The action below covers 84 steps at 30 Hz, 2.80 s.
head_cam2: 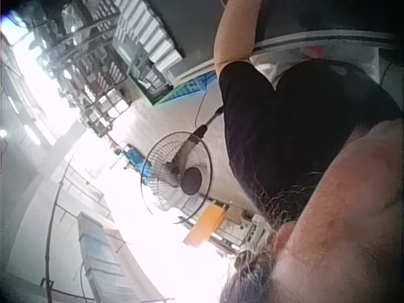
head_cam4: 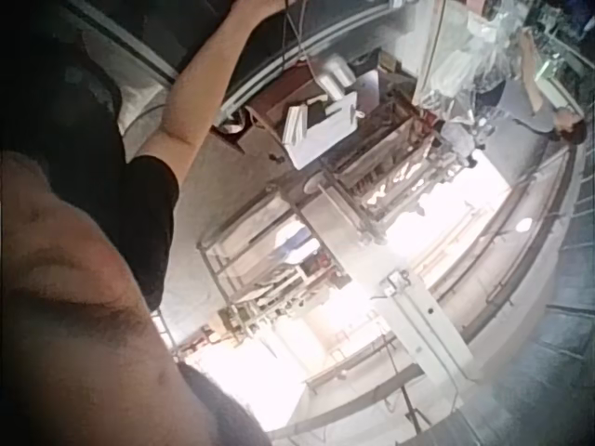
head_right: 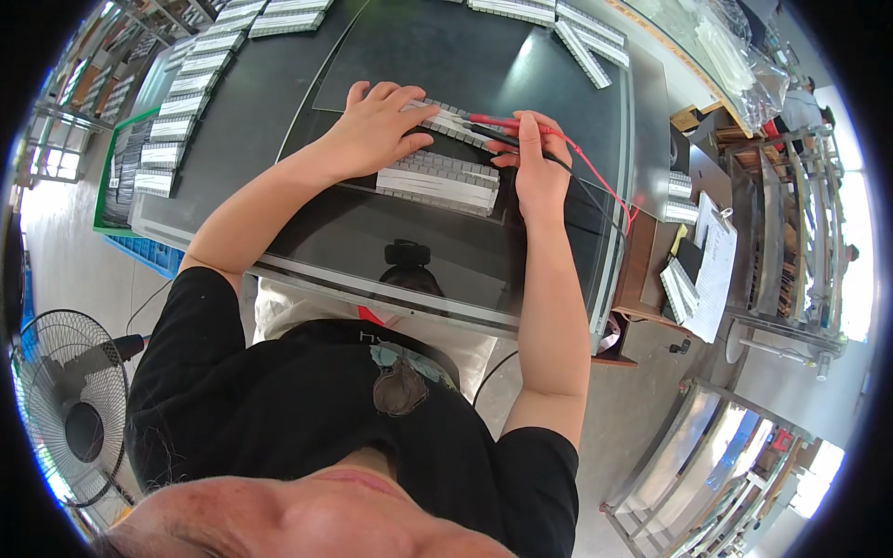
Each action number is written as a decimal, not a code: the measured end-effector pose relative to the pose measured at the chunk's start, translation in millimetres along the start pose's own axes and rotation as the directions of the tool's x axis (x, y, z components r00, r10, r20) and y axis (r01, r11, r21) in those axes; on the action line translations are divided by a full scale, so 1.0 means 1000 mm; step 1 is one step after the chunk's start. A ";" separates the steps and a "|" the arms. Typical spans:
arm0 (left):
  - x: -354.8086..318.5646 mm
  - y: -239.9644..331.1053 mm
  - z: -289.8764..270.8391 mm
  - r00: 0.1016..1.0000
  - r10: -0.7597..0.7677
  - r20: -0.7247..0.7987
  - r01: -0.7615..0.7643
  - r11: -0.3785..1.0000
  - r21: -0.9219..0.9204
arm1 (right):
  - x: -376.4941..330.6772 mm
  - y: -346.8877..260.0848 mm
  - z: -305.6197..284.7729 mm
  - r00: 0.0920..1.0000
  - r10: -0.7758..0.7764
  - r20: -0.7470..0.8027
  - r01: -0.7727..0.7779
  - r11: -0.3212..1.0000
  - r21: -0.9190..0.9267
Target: Testing individual solar cell strips using an electronic probe on a workbench.
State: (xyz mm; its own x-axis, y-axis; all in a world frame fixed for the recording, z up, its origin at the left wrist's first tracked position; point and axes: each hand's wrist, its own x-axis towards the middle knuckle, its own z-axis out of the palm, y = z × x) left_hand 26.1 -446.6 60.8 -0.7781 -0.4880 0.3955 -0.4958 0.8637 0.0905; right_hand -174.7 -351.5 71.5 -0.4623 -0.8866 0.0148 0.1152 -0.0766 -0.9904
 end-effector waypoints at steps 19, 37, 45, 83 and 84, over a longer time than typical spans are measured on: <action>0.033 -0.015 0.002 0.991 0.028 0.134 -0.004 0.984 -0.178 | 0.003 -0.001 -0.007 0.995 -0.012 -0.099 0.029 0.985 0.171; -0.016 0.047 -0.032 0.994 -0.011 0.113 0.030 0.985 -0.170 | 0.006 0.002 -0.012 0.994 -0.054 -0.093 0.074 0.970 0.233; -0.005 0.044 -0.029 0.954 0.036 0.298 0.001 0.992 -0.124 | 0.004 0.003 -0.010 0.997 -0.042 -0.063 0.054 0.976 0.210; -0.047 0.095 -0.041 0.998 -0.032 0.056 0.030 0.999 0.033 | -0.020 0.000 0.016 0.996 0.015 0.088 -0.041 0.952 0.304; -0.045 0.094 -0.040 1.000 0.011 0.020 -0.011 1.000 0.008 | -0.021 0.000 0.014 0.998 0.020 0.068 -0.039 0.954 0.297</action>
State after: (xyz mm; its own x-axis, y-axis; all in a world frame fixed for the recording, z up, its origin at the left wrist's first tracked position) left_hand 30.6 -338.5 88.2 -0.7909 -0.4809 0.3785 -0.4901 0.8681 0.0788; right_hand -153.1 -339.6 72.7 -0.3994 -0.9168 0.0043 0.3895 -0.1739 -0.9044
